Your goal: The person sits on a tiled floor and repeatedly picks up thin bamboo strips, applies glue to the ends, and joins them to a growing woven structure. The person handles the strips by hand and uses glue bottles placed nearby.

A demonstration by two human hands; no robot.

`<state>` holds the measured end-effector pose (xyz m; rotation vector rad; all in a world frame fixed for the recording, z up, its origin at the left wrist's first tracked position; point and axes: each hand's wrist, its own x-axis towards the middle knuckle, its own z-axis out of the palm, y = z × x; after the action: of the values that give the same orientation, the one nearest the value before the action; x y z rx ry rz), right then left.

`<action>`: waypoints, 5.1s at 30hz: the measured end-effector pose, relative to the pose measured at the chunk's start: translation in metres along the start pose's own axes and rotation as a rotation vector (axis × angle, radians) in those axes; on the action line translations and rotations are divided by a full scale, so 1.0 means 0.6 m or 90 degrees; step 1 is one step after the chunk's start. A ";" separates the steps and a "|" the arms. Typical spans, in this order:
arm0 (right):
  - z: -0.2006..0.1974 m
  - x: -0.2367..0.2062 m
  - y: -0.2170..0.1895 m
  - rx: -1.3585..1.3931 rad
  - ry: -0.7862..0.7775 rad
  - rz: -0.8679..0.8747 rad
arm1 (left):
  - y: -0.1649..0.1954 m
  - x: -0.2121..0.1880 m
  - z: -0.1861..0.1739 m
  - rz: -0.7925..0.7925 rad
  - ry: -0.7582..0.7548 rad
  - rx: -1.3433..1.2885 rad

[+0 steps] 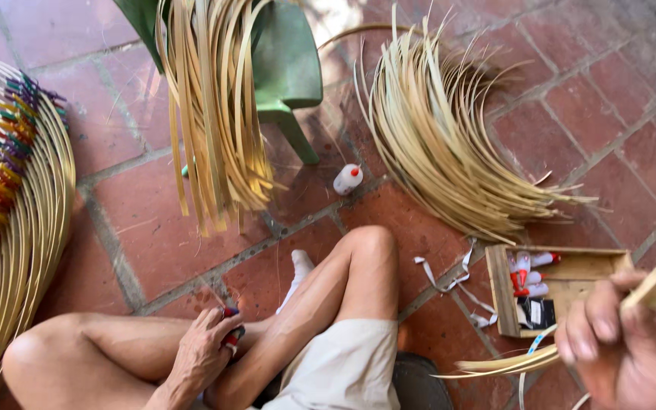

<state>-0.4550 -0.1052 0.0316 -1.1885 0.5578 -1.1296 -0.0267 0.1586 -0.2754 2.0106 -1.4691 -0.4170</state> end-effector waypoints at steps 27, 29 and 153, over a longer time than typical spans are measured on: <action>0.297 -0.008 0.315 -1.020 -0.887 0.060 | 0.240 0.033 -0.116 0.226 -0.052 -0.058; 0.284 -0.010 0.298 -1.029 -0.903 0.043 | 0.236 0.066 -0.110 0.120 -0.296 -0.302; 0.112 -0.158 0.267 0.136 0.059 0.173 | 0.383 0.087 0.057 -0.209 -0.601 -0.903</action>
<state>-0.3733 0.0027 -0.1129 -0.8512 0.6323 -0.9880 -0.2004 0.0539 -0.1506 0.7941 -0.6954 -2.0232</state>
